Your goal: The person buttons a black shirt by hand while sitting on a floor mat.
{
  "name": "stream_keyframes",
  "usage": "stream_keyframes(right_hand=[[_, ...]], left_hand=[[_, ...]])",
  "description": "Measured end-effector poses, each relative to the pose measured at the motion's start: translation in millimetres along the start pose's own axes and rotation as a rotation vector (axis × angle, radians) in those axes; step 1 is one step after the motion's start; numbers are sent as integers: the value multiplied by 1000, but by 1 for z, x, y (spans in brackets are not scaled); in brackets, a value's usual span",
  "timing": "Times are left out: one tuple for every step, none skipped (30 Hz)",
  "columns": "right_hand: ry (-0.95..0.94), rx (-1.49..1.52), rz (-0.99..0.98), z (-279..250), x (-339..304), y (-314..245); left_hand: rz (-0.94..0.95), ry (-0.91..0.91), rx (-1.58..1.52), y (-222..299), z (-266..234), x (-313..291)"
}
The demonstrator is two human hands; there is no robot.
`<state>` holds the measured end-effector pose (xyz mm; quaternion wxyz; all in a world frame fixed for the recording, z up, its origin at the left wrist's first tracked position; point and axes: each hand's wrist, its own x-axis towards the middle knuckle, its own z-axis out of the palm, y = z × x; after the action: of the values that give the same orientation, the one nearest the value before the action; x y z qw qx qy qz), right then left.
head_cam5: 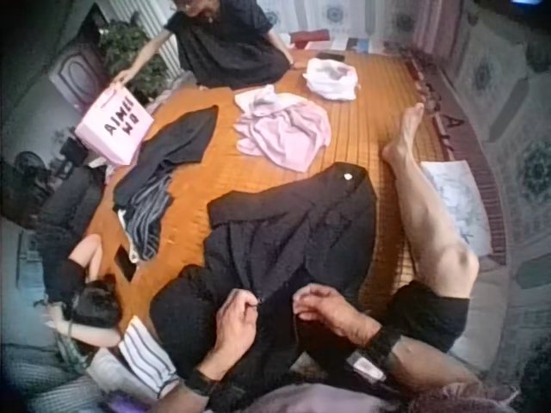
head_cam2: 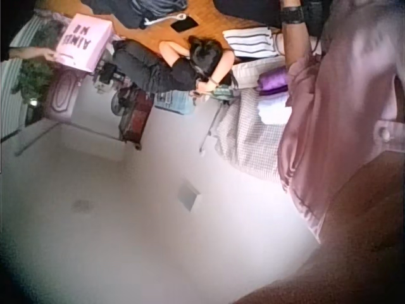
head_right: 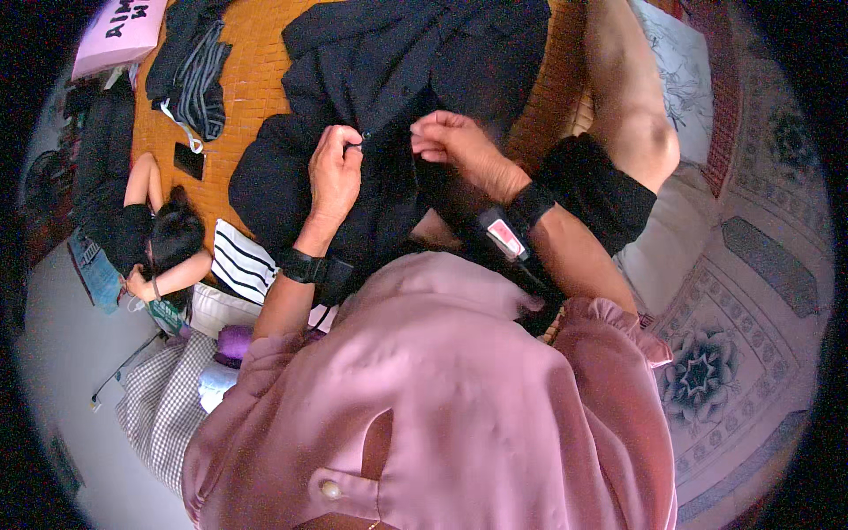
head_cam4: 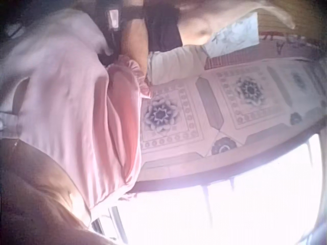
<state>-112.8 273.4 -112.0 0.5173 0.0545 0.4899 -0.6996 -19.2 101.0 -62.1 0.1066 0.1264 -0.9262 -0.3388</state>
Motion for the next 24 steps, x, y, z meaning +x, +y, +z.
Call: stream_keyframes(right_hand=[[28,20,-18,2,2,-2],[31,19,-18,5,3,-4],[34,64,-53,10,5,-4],[37,110,-88,12,6,-5],[34,112,-88,12,6,-3],[27,184,-89,11,7,-1],[21,256,-90,11,7,0],[18,259,-91,12,8,1],[-23,303,-82,13,8,2],[-64,348,-73,13,9,2],[-61,353,-75,13,10,3],[-59,360,-81,12,11,3],[-57,367,-87,11,12,3],[-55,372,-87,10,11,4],[-69,378,-87,9,11,4],[-83,382,-88,7,11,5],[-82,383,-90,6,11,6],[-76,338,-89,5,10,7],[-69,291,-87,4,10,9],[-67,295,-85,4,8,8],[-64,298,-81,5,7,7],[-62,301,-77,5,5,5],[-59,299,-78,6,5,5],[-59,306,-81,6,4,5]], left_hand=[[61,8,32,3,0,0],[106,18,-12,4,0,1],[106,18,-14,6,1,1],[75,-17,-71,9,2,0],[43,-51,-123,10,2,-1],[43,-52,-119,12,2,-2],[-24,-77,-165,15,4,-3],[-91,-101,-210,17,4,-2],[-90,-102,-207,15,6,-3],[-147,-110,-241,11,9,-5],[-205,-123,-276,12,10,-4],[-202,-129,-274,12,12,-3],[-222,-142,-324,14,13,-1],[-245,-155,-373,16,14,-1],[-246,-160,-371,15,16,-2],[-310,-204,-470,12,20,-1],[-372,-246,-569,12,22,0],[-369,-247,-570,13,24,1],[-476,-204,-701,14,27,2],[-589,-163,-828,15,28,1],[-592,-166,-828,15,28,2],[-632,-203,-871,14,26,4],[-669,-239,-919,14,24,5],[-673,-253,-918,18,21,6]])
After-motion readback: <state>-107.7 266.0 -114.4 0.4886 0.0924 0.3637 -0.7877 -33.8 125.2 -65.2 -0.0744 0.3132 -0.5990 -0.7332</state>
